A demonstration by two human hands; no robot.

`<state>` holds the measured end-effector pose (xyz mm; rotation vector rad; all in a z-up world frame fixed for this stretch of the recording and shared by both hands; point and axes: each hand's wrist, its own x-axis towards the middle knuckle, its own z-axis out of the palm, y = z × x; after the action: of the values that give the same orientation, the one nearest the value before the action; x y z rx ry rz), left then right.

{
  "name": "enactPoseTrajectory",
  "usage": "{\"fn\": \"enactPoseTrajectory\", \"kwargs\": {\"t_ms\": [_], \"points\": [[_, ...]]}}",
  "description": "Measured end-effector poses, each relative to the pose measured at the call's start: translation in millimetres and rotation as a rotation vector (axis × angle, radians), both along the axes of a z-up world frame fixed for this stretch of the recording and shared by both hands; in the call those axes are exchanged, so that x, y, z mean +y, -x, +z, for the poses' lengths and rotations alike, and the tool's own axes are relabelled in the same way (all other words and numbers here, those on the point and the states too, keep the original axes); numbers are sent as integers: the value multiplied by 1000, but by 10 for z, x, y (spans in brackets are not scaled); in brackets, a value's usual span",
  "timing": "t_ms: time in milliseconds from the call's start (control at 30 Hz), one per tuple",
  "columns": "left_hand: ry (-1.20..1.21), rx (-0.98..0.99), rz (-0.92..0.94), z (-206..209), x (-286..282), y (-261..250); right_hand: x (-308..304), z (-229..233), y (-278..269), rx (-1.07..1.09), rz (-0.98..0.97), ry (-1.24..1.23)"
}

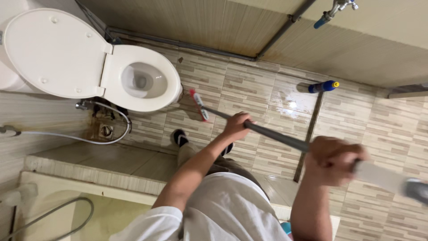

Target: The person cleans the tiled floor of a bathroom using a red squeegee tool, moving it around the toilet base and bathtub.

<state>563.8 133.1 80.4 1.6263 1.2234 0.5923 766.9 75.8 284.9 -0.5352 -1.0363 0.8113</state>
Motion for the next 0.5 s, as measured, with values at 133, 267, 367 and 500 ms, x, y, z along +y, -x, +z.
{"fn": "enactPoseTrajectory", "kwargs": {"t_ms": [133, 267, 367, 500], "points": [[-88, -116, 47, 209, 188, -318, 184, 405, -205, -172, -171, 23], [-80, -92, 31, 102, 497, -231, 515, 624, 411, -275, 112, -64], [-64, -104, 74, -88, 643, -3, 683, 695, 1024, -494, 55, -4], [-75, -27, 92, -272, 713, 455, 913, 705, 1372, -371, 144, 75]]}}
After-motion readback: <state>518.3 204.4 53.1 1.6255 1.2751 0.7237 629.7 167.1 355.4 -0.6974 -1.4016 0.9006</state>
